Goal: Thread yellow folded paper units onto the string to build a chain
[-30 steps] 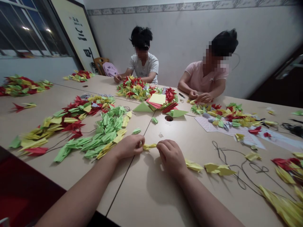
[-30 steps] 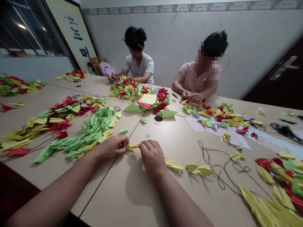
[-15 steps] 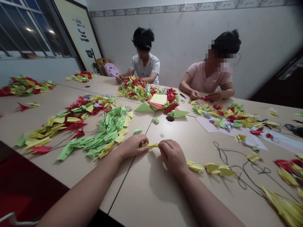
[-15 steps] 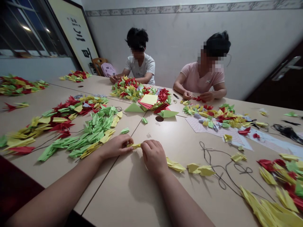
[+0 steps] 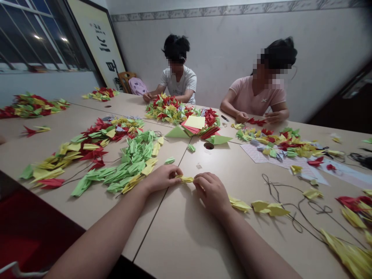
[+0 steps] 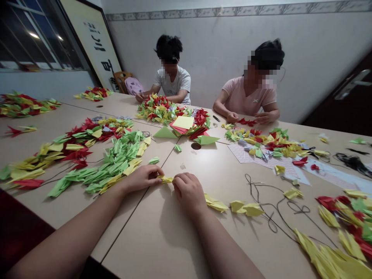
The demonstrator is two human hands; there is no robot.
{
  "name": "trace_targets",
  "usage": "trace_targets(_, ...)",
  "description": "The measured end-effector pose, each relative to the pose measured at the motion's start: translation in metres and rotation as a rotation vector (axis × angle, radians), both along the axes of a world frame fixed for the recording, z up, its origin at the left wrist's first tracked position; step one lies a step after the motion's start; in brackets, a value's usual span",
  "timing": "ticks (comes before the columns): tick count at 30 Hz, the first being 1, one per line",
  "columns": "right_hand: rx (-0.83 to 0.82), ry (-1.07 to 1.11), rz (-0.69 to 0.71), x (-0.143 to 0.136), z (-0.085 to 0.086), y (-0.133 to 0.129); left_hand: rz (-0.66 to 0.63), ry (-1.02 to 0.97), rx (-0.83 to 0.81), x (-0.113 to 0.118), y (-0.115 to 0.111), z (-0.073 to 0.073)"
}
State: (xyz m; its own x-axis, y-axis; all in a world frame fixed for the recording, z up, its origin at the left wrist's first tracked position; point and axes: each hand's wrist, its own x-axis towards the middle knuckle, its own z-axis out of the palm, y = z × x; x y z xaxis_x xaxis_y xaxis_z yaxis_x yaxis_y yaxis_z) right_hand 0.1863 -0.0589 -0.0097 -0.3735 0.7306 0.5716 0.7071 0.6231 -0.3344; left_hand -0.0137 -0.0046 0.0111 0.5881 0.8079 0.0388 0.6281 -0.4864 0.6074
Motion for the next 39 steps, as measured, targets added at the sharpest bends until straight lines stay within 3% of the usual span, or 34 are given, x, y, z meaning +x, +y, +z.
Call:
trace_targets(22, -0.021, 0.001, 0.038, -0.0013, 0.0022, -0.002, -0.182, 0.0, 0.025, -0.0037, -0.0007, 0.0021)
trace_targets(32, 0.021, -0.01, 0.067, -0.0036, 0.0023, -0.001, -0.185, 0.015, 0.029, 0.0029, -0.0043, 0.0031)
trace_targets(39, -0.128, -0.034, -0.071, -0.005, 0.0041, -0.0025, -0.182, 0.002, 0.048, 0.0044, -0.0027, 0.0011)
